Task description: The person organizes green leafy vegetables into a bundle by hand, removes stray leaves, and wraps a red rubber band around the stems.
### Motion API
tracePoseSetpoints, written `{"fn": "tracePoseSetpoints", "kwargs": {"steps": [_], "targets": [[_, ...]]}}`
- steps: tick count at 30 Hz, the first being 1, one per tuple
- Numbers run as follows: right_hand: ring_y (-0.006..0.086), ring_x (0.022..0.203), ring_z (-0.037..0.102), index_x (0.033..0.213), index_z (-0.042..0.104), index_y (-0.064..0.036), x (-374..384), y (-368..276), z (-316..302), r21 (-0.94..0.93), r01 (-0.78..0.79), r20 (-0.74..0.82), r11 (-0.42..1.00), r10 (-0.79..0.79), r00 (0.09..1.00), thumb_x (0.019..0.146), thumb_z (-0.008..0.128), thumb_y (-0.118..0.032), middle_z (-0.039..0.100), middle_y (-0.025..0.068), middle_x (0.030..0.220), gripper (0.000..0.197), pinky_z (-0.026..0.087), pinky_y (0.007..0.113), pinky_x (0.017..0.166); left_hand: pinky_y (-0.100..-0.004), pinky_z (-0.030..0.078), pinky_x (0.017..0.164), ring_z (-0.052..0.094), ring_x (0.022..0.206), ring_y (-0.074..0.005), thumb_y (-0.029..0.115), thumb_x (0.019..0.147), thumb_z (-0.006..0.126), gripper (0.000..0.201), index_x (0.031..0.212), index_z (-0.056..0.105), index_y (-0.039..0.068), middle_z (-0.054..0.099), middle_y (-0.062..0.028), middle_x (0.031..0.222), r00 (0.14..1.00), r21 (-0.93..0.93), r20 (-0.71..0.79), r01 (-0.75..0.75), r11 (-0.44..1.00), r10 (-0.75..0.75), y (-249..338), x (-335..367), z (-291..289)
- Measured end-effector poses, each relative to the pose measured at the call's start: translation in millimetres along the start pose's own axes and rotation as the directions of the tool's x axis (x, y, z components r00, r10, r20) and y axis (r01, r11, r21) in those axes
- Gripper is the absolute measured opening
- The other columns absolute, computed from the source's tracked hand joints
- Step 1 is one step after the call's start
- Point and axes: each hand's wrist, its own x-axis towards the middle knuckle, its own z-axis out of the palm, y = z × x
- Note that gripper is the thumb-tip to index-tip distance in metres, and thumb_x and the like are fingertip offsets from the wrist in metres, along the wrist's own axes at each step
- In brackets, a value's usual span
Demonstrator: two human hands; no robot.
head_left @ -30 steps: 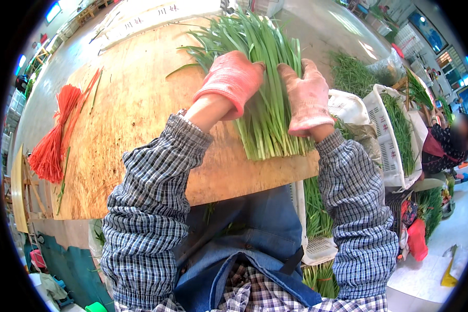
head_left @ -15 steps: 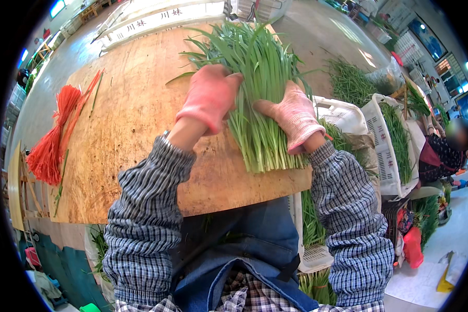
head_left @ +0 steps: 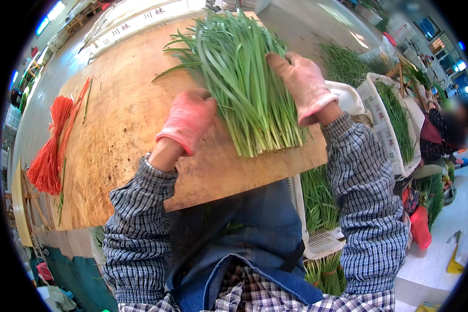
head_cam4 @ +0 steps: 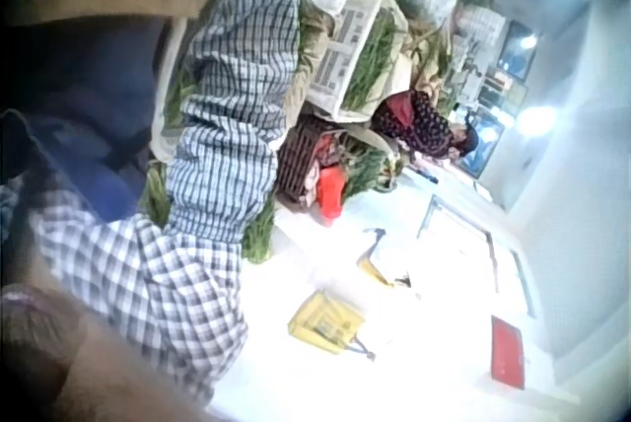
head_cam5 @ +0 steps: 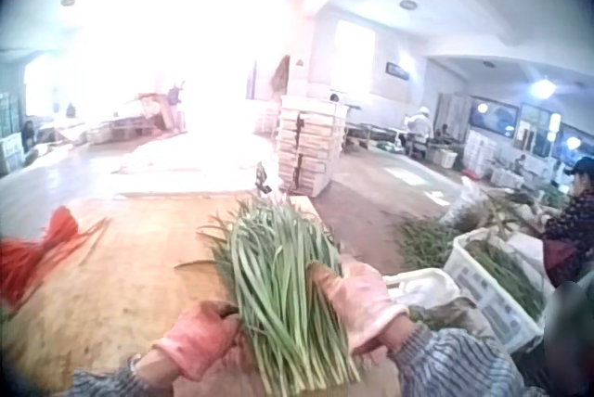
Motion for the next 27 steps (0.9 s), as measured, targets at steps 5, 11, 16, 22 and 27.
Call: {"fn": "tracePoseSetpoints", "kwargs": {"steps": [5, 11, 16, 22, 27], "targets": [[0.0332, 0.088, 0.067, 0.114, 0.057, -0.0100, 4, 27, -20, -0.387, 0.434, -0.060, 0.813, -0.492, 0.868, 0.038, 0.072, -0.006, 0.066, 0.0148, 0.088, 0.078, 0.055, 0.037, 0.076, -0.0253, 0.046, 0.051, 0.062, 0.063, -0.0127, 0.016, 0.093, 0.057, 0.030, 0.115, 0.065, -0.002, 0.067, -0.0066, 0.088, 0.987, -0.109, -0.098, 0.119, 0.987, -0.130, 18, -27, -14], [0.0245, 0.071, 0.068, 0.090, 0.072, -0.0110, -77, 52, -88, 0.927, -0.011, -0.169, 0.376, 0.442, 0.881, 0.091, 0.061, -0.018, 0.072, 0.0092, 0.080, 0.013, 0.054, 0.035, 0.069, -0.0202, 0.039, 0.057, 0.048, 0.064, -0.0053, 0.009, 0.092, 0.058, 0.022, 0.110, 0.068, 0.000, 0.064, -0.0022, 0.084, 0.941, -0.226, -0.330, 0.003, 0.974, -0.079, 20, -85, -10], [0.0257, 0.088, 0.070, 0.111, 0.059, 0.0086, -212, 177, -116, 0.771, -0.214, -0.203, 0.601, 0.549, 0.810, 0.098, 0.054, -0.021, 0.068, 0.0180, 0.099, 0.033, 0.059, 0.035, 0.079, -0.0170, 0.032, 0.054, 0.046, 0.062, -0.0037, 0.004, 0.087, 0.060, 0.022, 0.106, 0.069, -0.002, 0.061, -0.0010, 0.080, 0.981, -0.256, -0.173, 0.035, 0.966, -0.081, 22, -152, 9], [0.0206, 0.073, 0.063, 0.105, 0.065, 0.0020, -389, 267, -33, 0.717, -0.677, 0.025, 0.167, 0.964, 0.264, 0.078, 0.067, -0.015, 0.064, 0.0098, 0.083, 0.032, 0.055, 0.035, 0.071, -0.0212, 0.042, 0.061, 0.054, 0.068, -0.0088, -0.009, 0.083, 0.058, 0.019, 0.098, 0.067, -0.003, 0.062, -0.0046, 0.084, 0.871, -0.286, 0.489, 0.201, 0.937, -0.037, 34, -161, 63], [0.0332, 0.099, 0.066, 0.114, 0.059, 0.0088, -437, 304, 52, -0.334, -0.910, 0.277, 0.246, 0.948, 0.155, 0.061, 0.083, -0.027, 0.064, 0.0253, 0.112, 0.068, 0.053, 0.035, 0.088, -0.0225, 0.041, 0.057, 0.051, 0.063, -0.0081, -0.005, 0.086, 0.059, 0.017, 0.100, 0.067, -0.002, 0.059, -0.0029, 0.080, 0.695, -0.224, 0.708, 0.389, 0.894, -0.125, 36, -165, 111]]}}
